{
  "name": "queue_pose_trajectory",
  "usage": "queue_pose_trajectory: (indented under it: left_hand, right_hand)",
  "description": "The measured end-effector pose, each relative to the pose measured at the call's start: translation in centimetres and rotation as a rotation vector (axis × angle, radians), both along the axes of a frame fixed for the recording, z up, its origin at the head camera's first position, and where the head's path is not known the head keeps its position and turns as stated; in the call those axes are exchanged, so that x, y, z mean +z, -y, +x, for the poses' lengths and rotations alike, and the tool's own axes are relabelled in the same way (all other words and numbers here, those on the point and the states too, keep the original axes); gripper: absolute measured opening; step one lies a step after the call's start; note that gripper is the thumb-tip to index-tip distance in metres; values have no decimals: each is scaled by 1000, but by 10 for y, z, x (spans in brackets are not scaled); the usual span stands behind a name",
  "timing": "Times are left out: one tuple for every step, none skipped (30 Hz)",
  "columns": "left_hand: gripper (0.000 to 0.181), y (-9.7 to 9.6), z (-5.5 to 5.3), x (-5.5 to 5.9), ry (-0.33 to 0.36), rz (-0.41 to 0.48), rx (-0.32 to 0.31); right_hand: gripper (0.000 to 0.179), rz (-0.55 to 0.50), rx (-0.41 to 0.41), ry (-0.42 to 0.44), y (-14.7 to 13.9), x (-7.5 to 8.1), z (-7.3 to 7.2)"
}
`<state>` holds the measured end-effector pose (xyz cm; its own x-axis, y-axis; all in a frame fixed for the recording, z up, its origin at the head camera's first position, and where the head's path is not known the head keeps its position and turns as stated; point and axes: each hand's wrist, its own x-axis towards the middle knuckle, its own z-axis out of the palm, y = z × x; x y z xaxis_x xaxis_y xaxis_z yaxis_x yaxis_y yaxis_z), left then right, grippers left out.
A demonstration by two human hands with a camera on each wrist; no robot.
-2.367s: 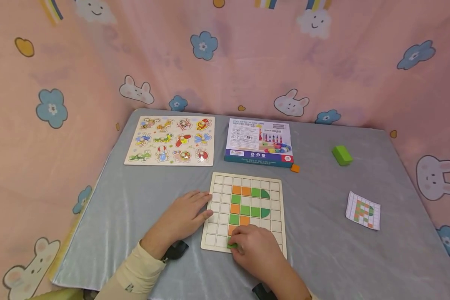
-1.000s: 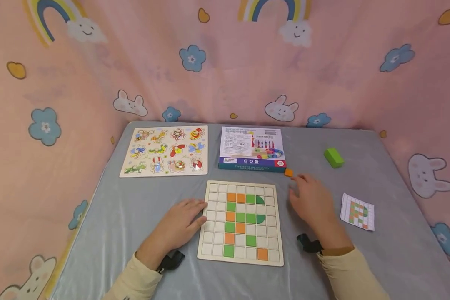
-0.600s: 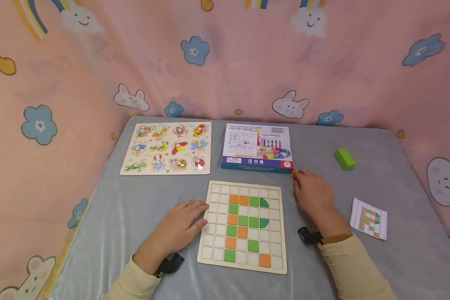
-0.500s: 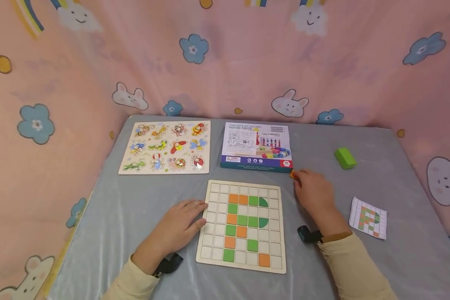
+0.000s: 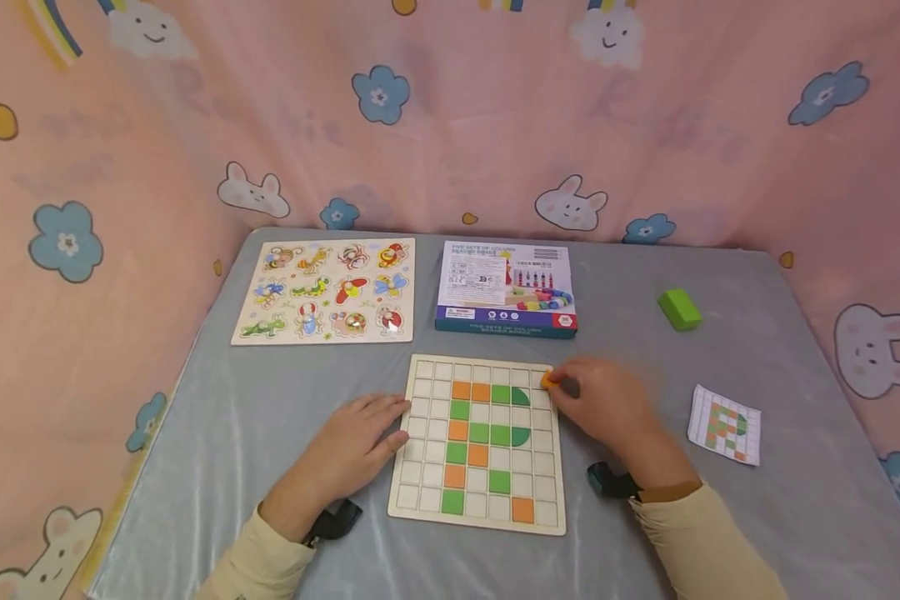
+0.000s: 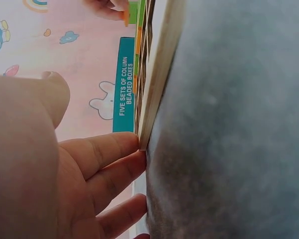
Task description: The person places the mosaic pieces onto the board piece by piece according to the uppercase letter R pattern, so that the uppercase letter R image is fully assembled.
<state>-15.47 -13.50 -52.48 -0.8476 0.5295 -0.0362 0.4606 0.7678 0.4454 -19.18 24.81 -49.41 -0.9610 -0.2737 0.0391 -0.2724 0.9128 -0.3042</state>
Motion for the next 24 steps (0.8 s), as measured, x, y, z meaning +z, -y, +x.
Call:
queue_pose_trajectory:
  left_hand:
    - [57,0,0,0,-5,-1,-1]
    - [56,1,-1,0,-11,1,-1]
    - [56,1,-1,1,-17,4,-1]
    - [56,1,-1,1,-24,7,0]
    - [55,2,-1,2,-29,12,2]
    - [55,2,-2,2,-32,18,4]
    - [54,3,-2,3,-35,21,5]
    - [54,3,-2,3,-36,24,6]
    - [54,3,-1,3,-36,26,8]
    - [54,4,-1,3,-35,27,9]
    - [54,4,-1,3,-36,27,8]
    - [55,4,-1,3,-35,28,8]
    - [55,4,-1,3,-36,28,7]
    - [55,4,-1,3,-36,28,6]
    - [56,4,-1,3,-36,28,8]
    - [56,4,-1,3,-37,27,7]
    - [56,4,-1,3,-38,27,6]
    - [57,3,-1,3,-36,26,6]
    - [57,2,-1,3,-36,23,5]
    - [57,2,-1,3,-34,18,5]
    - [57,1,-1,3,-33,13,3]
    - [57,0,-1,2,-34,5,1]
    - [57,0,-1,2,-33,0,0]
    - [58,0,-1,1,-35,-5,-2]
  right_hand:
    - [19,-19,58,9,5,1,3]
    - [18,-41,110,25,10,1,6]
    - [17,-60,151,40,14,2,9]
    - [16,-62,182,45,18,2,11]
    - [14,-67,210,47,21,3,12]
    - [13,-71,229,46,24,3,12]
    - [12,-62,241,39,26,3,13]
    - [12,-54,247,36,28,3,14]
    - [11,-47,253,34,29,3,14]
    - [11,-41,259,33,30,3,15]
    - [10,-36,262,34,31,4,15]
    - [10,-30,261,35,31,3,15]
    - [10,-23,261,35,32,3,16]
    - [9,-21,263,34,31,3,16]
    - [9,-22,268,32,32,3,16]
    - [8,-20,271,30,32,3,16]
    - [7,-16,273,27,32,3,16]
    - [7,-12,274,28,31,3,17]
    - [6,-8,274,28,31,3,17]
    - [6,-9,274,21,31,3,19]
    - [5,-8,272,9,31,2,21]
    - [7,-4,262,6,31,2,23]
    - [9,-2,244,6,32,1,26]
    - [13,-3,224,6,32,1,30]
